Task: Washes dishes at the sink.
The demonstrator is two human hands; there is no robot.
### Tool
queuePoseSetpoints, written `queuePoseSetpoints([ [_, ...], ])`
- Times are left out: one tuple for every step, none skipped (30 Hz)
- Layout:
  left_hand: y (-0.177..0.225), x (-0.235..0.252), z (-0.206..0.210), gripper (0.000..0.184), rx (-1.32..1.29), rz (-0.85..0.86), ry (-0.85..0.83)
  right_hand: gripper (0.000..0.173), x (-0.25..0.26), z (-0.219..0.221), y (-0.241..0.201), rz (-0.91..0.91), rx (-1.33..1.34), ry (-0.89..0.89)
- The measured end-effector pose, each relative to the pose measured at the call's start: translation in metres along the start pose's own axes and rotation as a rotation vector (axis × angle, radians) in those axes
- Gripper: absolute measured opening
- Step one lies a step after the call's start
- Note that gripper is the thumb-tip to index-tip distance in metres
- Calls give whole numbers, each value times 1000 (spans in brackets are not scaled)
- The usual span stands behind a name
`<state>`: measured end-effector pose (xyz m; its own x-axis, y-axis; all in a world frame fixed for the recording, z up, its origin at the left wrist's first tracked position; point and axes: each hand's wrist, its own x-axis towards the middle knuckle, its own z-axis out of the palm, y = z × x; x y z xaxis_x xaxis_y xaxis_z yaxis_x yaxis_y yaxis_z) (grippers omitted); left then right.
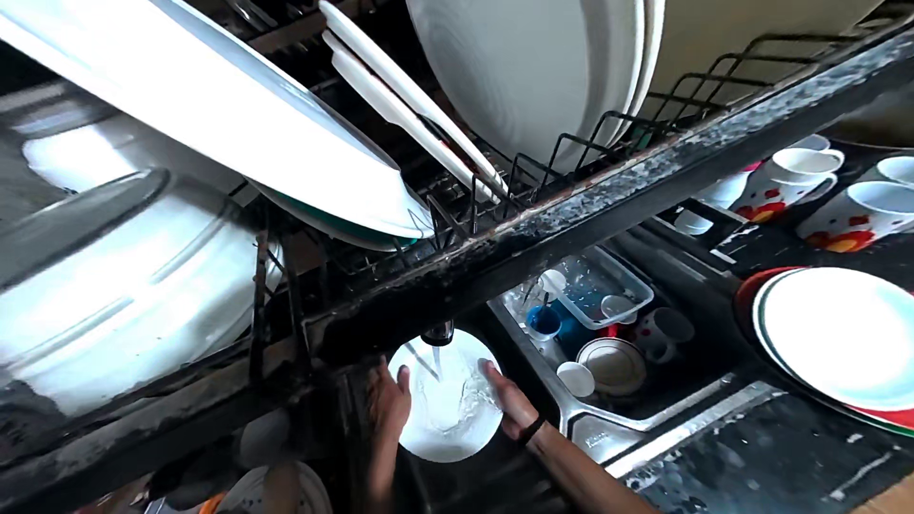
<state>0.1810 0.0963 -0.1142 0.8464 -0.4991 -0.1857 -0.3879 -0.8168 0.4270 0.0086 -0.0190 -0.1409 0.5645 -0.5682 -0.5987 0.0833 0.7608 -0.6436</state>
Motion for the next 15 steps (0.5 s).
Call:
queuePoseSetpoints([
  [0,2,11,70,113,85,2,47,0,0,1,-42,-42,-1],
  [1,4,25,75,154,179,21,46,0,1,3,-82,-83,-15],
  [5,4,38,75,143,265,35,46,1,2,3,-115,-124,-32],
  [14,0,50,75,123,341,8,44,3,5,2,-137,-156,-39],
  [24,-7,60,75,75,413,-58,41,4,7,2,-154,-172,-41],
  [34,-16,67,71,10,493,-131,40,5,8,2,-163,-182,-46],
  [41,-25,73,65,-90,566,-185,39,7,8,1,-164,-189,-50],
  [45,-34,75,63,-161,619,-256,40,11,6,-1,-161,-197,-51],
  [46,-46,73,62,-189,668,-313,40,14,4,-4,-146,-207,-28],
  [43,-57,74,64,-158,731,-328,40,19,3,-9,-133,-232,16],
  [36,-68,76,65,-101,796,-292,41,20,2,-16,-117,-266,61],
  [28,-79,77,64,-25,835,-233,43,21,0,-24,-95,-302,89],
  [17,-85,80,61,34,838,-160,44,21,-1,-31,-75,-330,106],
  [6,-86,81,57,74,809,-90,45,23,-1,-36,-47,-348,114],
  [-5,-83,82,52,99,763,1,46,25,0,-40,-12,-353,113],
])
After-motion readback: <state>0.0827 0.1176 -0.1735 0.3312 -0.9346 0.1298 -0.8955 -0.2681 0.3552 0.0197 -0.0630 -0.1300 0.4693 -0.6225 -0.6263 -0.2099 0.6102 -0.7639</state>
